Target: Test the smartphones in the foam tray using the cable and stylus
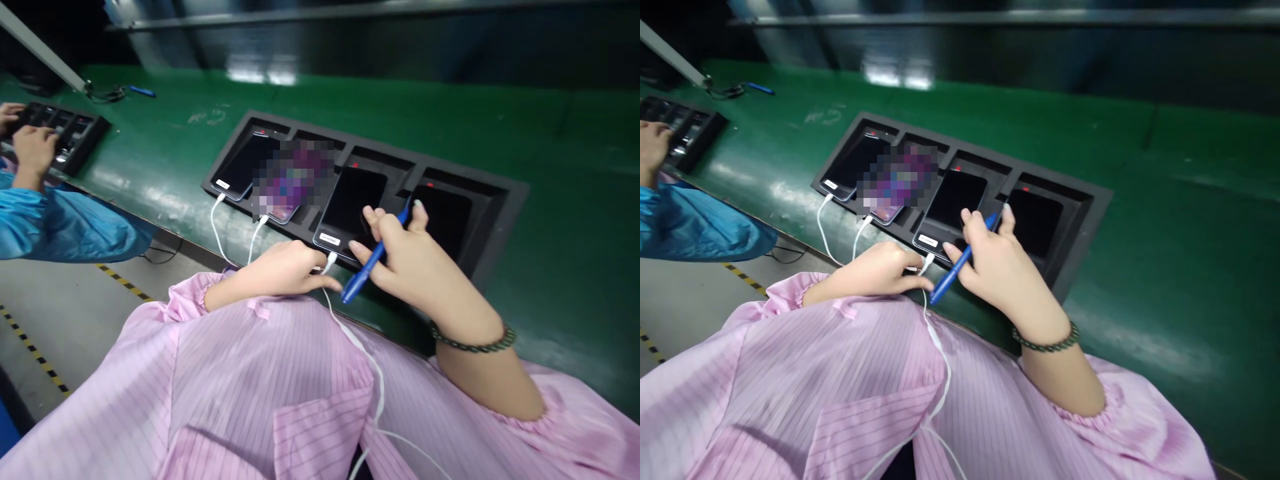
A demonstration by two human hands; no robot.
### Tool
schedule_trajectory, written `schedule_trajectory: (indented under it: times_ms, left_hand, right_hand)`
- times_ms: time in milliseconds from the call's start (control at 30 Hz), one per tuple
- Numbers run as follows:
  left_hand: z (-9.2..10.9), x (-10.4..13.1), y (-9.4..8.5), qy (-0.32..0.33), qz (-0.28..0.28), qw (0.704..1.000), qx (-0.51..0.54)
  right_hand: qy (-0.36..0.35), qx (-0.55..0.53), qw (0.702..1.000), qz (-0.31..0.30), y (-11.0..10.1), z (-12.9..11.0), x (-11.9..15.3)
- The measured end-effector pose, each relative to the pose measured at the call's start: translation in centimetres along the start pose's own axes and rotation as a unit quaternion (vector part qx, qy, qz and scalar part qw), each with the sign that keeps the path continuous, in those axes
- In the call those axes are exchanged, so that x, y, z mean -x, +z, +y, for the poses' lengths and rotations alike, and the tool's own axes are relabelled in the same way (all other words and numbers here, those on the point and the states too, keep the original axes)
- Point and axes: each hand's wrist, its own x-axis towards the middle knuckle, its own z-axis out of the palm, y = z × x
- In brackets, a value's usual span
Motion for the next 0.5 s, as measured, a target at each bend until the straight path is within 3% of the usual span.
schedule_trajectory:
  times_ms: [67, 133, 200, 267, 300, 367, 433, 500]
  left_hand:
    - [-1.2, 0.9, -2.6, 0.006, 0.053, 0.998, 0.020]
    - [-3.9, 2.0, -5.4, -0.034, 0.206, 0.978, 0.017]
    - [-8.0, 3.0, -7.9, -0.123, 0.377, 0.918, -0.013]
    - [-12.5, 3.3, -9.6, -0.218, 0.473, 0.853, -0.044]
    - [-14.4, 3.3, -9.9, -0.256, 0.485, 0.834, -0.060]
    - [-17.0, 2.8, -9.8, -0.301, 0.461, 0.833, -0.050]
    - [-17.8, 2.4, -8.9, -0.301, 0.454, 0.838, -0.028]
    - [-17.2, 2.7, -7.7, -0.290, 0.473, 0.832, -0.013]
  right_hand:
    - [-0.003, -0.003, 1.000, 0.008, -0.1, 0.5, 0.5]
    - [-0.008, 0.006, 1.000, 0.021, -0.2, 0.8, 0.8]
    - [-0.026, 0.014, 0.999, 0.041, -0.2, 0.7, 0.7]
    - [-0.060, 0.008, 0.997, 0.046, 0.0, 0.0, -0.2]
    - [-0.080, 0.004, 0.996, 0.034, 0.2, -0.7, -1.0]
    - [-0.117, 0.008, 0.993, -0.011, 0.8, -2.1, -3.0]
    - [-0.148, 0.028, 0.987, -0.061, 1.5, -3.6, -5.2]
    - [-0.164, 0.045, 0.979, -0.109, 1.9, -4.4, -6.8]
